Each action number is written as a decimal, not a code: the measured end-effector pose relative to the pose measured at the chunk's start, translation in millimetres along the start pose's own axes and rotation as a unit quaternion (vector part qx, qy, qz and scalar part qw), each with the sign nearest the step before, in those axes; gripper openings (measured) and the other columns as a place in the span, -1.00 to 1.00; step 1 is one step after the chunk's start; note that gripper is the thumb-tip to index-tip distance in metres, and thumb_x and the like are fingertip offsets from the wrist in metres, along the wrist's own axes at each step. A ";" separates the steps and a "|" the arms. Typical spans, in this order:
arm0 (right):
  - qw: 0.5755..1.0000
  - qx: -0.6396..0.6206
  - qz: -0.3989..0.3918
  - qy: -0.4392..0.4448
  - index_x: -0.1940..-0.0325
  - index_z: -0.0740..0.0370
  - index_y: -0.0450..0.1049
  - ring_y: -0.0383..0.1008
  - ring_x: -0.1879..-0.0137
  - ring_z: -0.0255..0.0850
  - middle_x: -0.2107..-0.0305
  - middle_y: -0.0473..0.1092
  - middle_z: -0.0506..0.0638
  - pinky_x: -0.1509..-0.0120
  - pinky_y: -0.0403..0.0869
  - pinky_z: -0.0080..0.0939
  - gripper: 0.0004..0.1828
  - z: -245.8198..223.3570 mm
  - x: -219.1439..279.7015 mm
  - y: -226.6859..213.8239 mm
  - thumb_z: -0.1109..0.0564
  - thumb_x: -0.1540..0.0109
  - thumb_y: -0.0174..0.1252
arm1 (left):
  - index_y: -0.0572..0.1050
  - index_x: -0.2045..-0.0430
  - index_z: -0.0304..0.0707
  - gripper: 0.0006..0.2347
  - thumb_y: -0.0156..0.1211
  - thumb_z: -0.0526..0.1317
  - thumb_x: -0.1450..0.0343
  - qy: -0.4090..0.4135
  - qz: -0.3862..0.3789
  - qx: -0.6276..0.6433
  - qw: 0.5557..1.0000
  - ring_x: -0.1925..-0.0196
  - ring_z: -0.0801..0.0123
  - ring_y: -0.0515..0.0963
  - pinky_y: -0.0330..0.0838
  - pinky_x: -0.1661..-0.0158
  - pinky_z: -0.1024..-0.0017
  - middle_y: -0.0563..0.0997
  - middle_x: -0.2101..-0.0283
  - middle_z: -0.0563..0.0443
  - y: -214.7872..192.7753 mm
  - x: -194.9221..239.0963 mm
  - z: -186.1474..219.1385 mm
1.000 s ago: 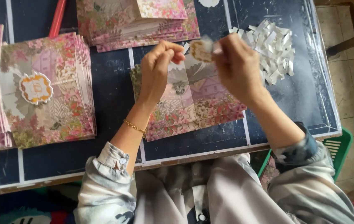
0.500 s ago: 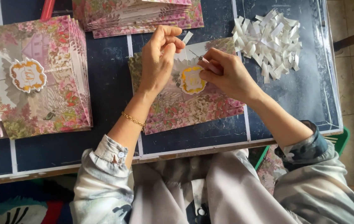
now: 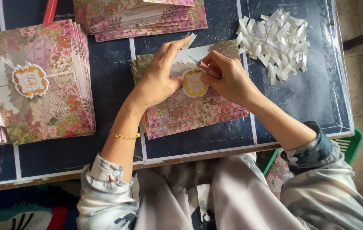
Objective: Applying decorative stickers to the center of floral-patterned cards at a finishing station.
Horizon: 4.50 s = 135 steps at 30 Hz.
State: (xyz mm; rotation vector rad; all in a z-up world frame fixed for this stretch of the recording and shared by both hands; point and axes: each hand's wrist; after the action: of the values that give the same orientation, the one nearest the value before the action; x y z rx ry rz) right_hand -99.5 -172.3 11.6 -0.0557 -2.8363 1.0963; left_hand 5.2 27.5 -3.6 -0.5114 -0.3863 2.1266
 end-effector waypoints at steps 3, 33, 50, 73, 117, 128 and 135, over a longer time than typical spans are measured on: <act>1.000 0.008 -0.006 -0.001 0.18 0.23 0.33 0.23 0.48 -0.30 0.63 0.28 -0.06 0.49 0.31 -0.26 -0.88 -0.7 -1.0 -0.3 0.22 -0.28 0.15 | 0.03 -0.36 -0.22 -0.31 0.34 -0.45 -0.38 0.018 0.000 -0.022 1.000 -0.43 0.04 0.20 0.25 -0.34 0.17 0.19 -0.33 -0.24 2.3 5.4 -2.5; 0.882 0.352 0.061 -0.306 -0.29 0.13 0.25 0.35 0.42 -0.25 0.39 0.17 -0.08 0.71 0.28 -0.19 -0.55 2.6 81.3 27.8 0.08 -0.33 0.12 | 0.37 -0.14 -0.34 -0.50 0.37 -0.41 -0.28 -0.124 0.263 -0.597 0.748 -0.03 0.06 0.54 0.49 0.04 0.16 0.57 -0.04 -0.23 -56.9 -69.5 -65.4; 0.910 0.256 0.056 -0.320 0.02 0.24 0.29 0.35 0.54 -0.19 0.44 0.26 -0.06 0.75 0.15 -0.16 -0.79 9.3 83.0 28.8 0.14 -0.32 0.08 | -0.15 -0.45 -0.22 -0.15 0.30 0.12 -0.42 -0.240 0.114 -0.491 0.830 -0.45 -0.34 -0.13 -0.02 -0.31 -0.27 -0.18 -0.43 -0.51 -21.5 -6.5 10.8; 0.861 0.313 0.108 -0.385 0.01 0.34 0.36 0.36 0.37 -0.23 0.38 0.32 -0.04 0.61 0.30 -0.25 -0.60 5.0 92.6 25.8 -0.04 -0.31 0.21 | 0.08 -0.32 -0.57 -0.39 0.28 -0.36 -0.41 -0.063 0.242 -0.541 0.803 -0.22 -0.04 0.50 0.57 -0.09 0.32 0.40 -0.31 -0.41 16.6 63.3 117.2; 0.993 -0.066 -0.022 -0.098 0.50 0.08 0.03 0.24 0.33 -0.40 0.25 0.49 -0.03 0.26 0.32 -0.36 -0.55 -17.8 -60.1 -58.7 0.34 -0.25 0.17 | 0.35 0.49 -0.18 -0.77 -0.05 -0.06 -0.51 -0.068 0.213 0.111 0.968 0.62 0.50 0.37 0.17 0.59 0.52 0.46 0.58 0.08 32.3 -15.9 13.2; 0.932 0.247 0.202 -0.169 -0.39 -0.17 0.29 0.48 0.47 0.18 0.45 0.34 0.05 0.40 0.47 0.15 -0.51 -20.8 -17.2 4.9 0.16 -0.38 -0.01 | 0.47 0.59 -0.27 -0.81 0.05 -0.27 -0.46 -0.113 0.288 0.187 0.932 0.70 0.46 0.53 0.43 0.67 0.55 0.57 0.66 -0.07 34.1 -18.6 15.6; 0.911 0.338 0.168 0.169 -0.05 0.08 0.50 0.58 0.35 0.08 0.48 0.49 0.07 0.27 0.53 0.16 -0.65 48.3 2.6 -85.7 -0.15 -0.51 -0.08 | 0.45 0.63 -0.24 -0.77 0.04 -0.20 -0.46 -0.140 0.273 0.215 0.927 0.60 0.50 0.57 0.50 0.59 0.61 0.59 0.61 -0.08 32.8 -14.9 14.5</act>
State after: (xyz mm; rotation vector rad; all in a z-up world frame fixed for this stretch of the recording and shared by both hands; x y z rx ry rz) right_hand -107.0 -267.8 33.9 -0.6246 -2.0567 1.8622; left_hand -17.1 -4.3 -2.6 -0.0512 0.0940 2.7359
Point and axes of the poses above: each hand's wrist, its own x-axis away from the middle knuckle, its own y-axis out of the palm, z = x × y
